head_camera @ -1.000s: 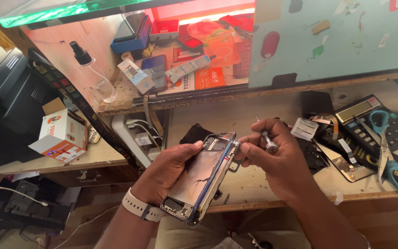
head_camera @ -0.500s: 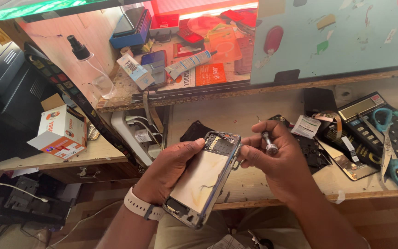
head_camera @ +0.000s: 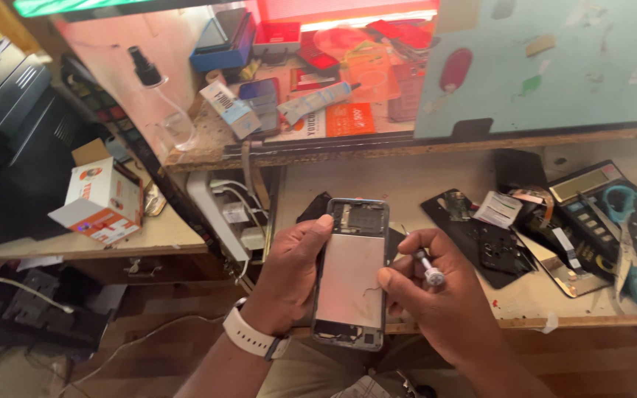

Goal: The person is repairing a smartphone by installing a new battery into the device's chassis. They use a screwdriver to secure internal components and then attach the screen assembly to the phone body.

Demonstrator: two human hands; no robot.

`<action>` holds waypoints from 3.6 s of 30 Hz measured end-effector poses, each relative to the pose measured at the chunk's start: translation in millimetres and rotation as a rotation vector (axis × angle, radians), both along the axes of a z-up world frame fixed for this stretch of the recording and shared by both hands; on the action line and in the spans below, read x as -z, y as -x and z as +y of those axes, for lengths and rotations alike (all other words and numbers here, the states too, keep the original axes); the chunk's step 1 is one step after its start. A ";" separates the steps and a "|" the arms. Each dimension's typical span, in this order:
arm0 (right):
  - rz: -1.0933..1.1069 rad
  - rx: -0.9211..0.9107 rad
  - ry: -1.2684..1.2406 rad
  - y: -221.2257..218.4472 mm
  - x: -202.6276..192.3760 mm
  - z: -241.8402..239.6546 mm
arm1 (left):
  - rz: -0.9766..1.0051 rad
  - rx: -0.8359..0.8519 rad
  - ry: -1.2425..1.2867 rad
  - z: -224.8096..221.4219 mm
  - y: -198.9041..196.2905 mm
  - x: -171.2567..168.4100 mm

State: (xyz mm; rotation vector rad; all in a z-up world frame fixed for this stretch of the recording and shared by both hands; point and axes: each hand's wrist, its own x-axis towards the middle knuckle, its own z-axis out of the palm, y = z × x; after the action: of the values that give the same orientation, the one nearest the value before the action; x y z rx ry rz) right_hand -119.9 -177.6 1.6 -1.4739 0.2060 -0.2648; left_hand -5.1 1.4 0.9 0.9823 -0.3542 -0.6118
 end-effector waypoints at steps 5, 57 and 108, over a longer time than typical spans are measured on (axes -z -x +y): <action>0.187 0.038 0.046 14.2 0.8 11.0 | -0.115 -0.161 -0.063 3.5 -4.2 10.5; 0.263 -0.015 0.065 28.6 8.3 -11.8 | 0.129 -0.079 0.189 8.2 -8.3 16.9; 0.007 0.076 0.234 -34.7 8.3 -36.4 | -0.092 0.223 -0.020 6.6 3.3 16.8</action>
State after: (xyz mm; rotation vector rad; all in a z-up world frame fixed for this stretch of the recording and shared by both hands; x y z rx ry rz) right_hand -85.2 -214.0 -6.8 -1.7007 0.2435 -0.3545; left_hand -8.4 8.0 -15.9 0.9991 -0.5446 -0.7746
